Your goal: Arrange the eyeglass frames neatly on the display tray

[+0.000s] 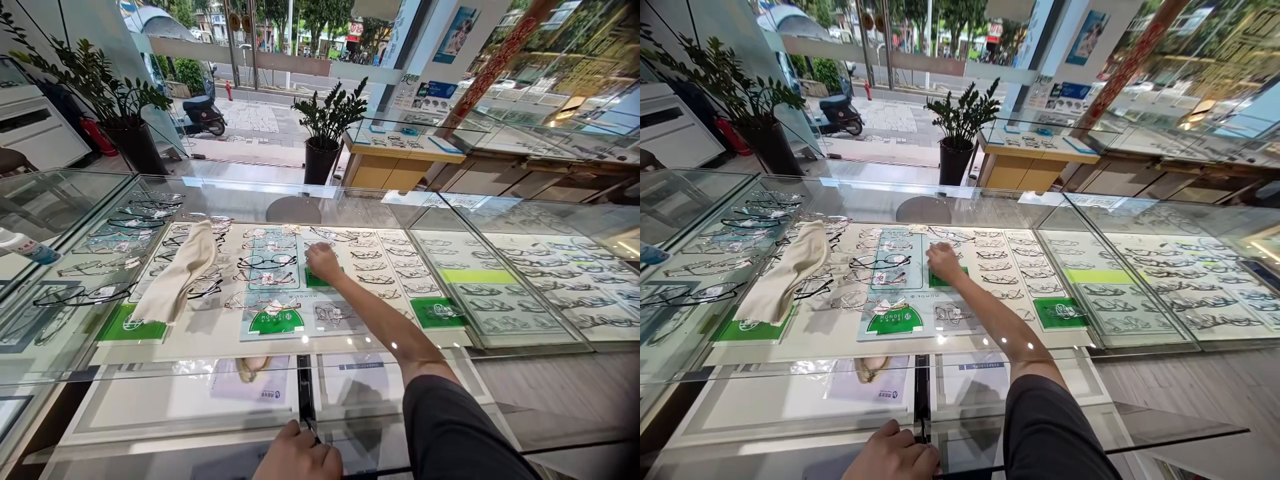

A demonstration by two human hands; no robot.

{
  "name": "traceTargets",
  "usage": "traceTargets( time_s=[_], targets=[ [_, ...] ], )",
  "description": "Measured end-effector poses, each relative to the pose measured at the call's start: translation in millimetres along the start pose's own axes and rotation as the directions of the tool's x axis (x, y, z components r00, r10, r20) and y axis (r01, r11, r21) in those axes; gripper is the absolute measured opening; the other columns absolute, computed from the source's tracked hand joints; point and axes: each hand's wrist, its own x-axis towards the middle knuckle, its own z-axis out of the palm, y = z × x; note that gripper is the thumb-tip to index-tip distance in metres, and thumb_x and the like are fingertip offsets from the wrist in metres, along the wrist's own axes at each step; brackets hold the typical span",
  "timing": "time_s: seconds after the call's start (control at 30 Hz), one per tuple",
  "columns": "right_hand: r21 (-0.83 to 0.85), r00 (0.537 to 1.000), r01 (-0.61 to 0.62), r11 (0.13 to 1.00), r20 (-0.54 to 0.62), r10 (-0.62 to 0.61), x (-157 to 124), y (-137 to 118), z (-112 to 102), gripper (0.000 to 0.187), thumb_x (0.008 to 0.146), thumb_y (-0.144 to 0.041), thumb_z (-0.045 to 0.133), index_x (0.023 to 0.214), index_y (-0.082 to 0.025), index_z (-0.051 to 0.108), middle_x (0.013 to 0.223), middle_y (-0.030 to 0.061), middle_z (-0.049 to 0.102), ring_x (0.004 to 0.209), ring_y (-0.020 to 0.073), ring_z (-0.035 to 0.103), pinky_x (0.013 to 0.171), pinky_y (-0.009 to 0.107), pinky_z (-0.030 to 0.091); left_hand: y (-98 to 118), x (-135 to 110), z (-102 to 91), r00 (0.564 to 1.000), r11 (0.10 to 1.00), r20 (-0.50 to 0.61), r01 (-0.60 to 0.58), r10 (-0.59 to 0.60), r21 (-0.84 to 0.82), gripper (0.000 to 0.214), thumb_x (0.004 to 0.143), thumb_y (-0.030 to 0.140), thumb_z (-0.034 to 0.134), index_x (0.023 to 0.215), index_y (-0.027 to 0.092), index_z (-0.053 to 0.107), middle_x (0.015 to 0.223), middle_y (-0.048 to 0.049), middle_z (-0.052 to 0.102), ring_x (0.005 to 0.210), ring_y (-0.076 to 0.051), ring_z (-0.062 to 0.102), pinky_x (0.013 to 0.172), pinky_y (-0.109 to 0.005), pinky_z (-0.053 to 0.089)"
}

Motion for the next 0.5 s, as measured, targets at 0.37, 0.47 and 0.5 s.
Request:
traceTargets(
  time_s=[0.37, 0.47, 0.5],
  targets=[
    [0.38, 0.898, 0.339, 0.86, 0.142, -0.417, -71, -176, -1, 0.03, 0.109, -0.028, 0.046, 0.102, -0.033, 0.075, 0.121, 0.004, 0.08, 0.115, 0.0272, 0.067, 0.108, 0.046, 0.054, 1, 15, -9.9, 0.971, 0.999, 0.239, -0.008, 0.019, -0.046, 0.027, 0.105, 0.039, 0.078, 0.091, 0.017, 0.07, 0.078, -0.0036, 0.079, 0.076, -0.022, 0.076, 0.066, -0.034, 0.043],
    [0.45, 0.86, 0.339, 0.826, 0.208, -0.466, -103, -193, -10, 0.023, 0.106, -0.029, 0.052, 0.093, -0.03, 0.07, 0.116, 0.0056, 0.08, 0.114, 0.0284, 0.067, 0.105, 0.047, 0.053, 5, 22, -24.7, 0.948, 0.997, 0.318, 0.045, -0.025, -0.058, 0.022, 0.108, 0.036, 0.075, 0.097, 0.016, 0.074, 0.085, -0.006, 0.082, 0.082, -0.024, 0.079, 0.069, -0.034, 0.046],
    [0.496, 0.841, 0.327, 0.805, 0.236, -0.487, -114, -196, -14, 0.017, 0.104, -0.027, 0.056, 0.092, -0.03, 0.068, 0.114, 0.0052, 0.08, 0.114, 0.0281, 0.067, 0.104, 0.046, 0.054, 7, 23, -30.1, 0.941, 0.996, 0.336, 0.061, -0.037, -0.062, 0.021, 0.109, 0.034, 0.073, 0.099, 0.016, 0.075, 0.086, -0.0066, 0.083, 0.084, -0.025, 0.08, 0.071, -0.034, 0.047]
  ],
)
